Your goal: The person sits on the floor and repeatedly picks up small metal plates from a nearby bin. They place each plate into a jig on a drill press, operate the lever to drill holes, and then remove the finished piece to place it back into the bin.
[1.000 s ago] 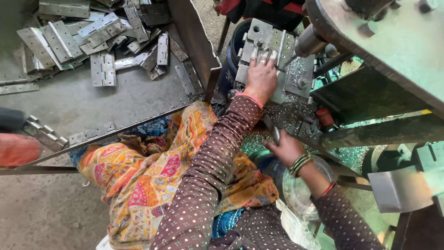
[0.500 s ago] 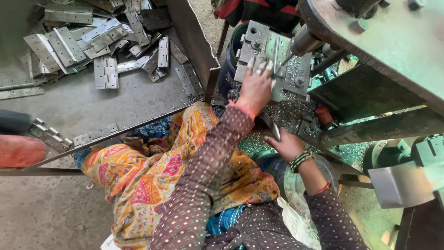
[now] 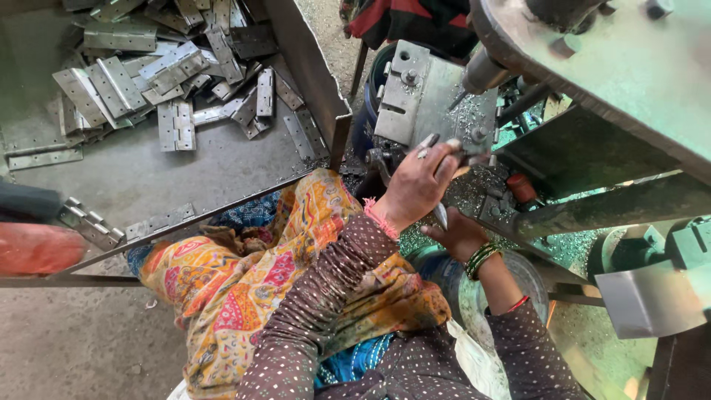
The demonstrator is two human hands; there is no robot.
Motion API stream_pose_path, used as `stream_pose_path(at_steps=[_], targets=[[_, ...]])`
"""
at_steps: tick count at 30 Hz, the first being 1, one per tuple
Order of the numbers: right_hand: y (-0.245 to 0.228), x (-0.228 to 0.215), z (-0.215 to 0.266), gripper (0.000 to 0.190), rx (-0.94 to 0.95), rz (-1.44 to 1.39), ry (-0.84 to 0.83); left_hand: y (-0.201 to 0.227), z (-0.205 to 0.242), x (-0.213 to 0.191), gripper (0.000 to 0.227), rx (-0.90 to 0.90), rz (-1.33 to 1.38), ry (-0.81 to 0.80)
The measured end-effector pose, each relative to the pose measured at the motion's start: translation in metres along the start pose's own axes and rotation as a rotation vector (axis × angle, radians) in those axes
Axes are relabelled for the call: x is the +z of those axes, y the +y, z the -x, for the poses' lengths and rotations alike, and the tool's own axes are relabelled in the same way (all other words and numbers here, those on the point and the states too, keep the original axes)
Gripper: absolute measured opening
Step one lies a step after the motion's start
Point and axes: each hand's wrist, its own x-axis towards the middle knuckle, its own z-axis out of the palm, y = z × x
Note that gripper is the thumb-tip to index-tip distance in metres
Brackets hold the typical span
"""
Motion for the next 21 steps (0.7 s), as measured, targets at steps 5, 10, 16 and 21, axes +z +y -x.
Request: stream_pose_path(at_steps=[5,10,16,21], targets=[[0.000,0.001,0.002,0.072,0.006,-0.075,-0.007,-0.010,-0.026,0.017,0.012,0.148,-0.431,0.114],[0.002,0.001,-0.004,0.074,0.051,-0.094,-0.031,-0.037,-0.018,0.041,0.050,-0.128,-0.684,-0.210],[0.012,0.014,-0.005,0.075,0.009,-0.076,-0.010,-0.062,-0.006,0.031,0.049,-0.376,-0.708,-0.378],[0.013,0.011,-0.013,0.077,0.031,-0.056,-0.053,-0.040,-0.001,0.030,0.057,-0.210,-0.577,-0.353]])
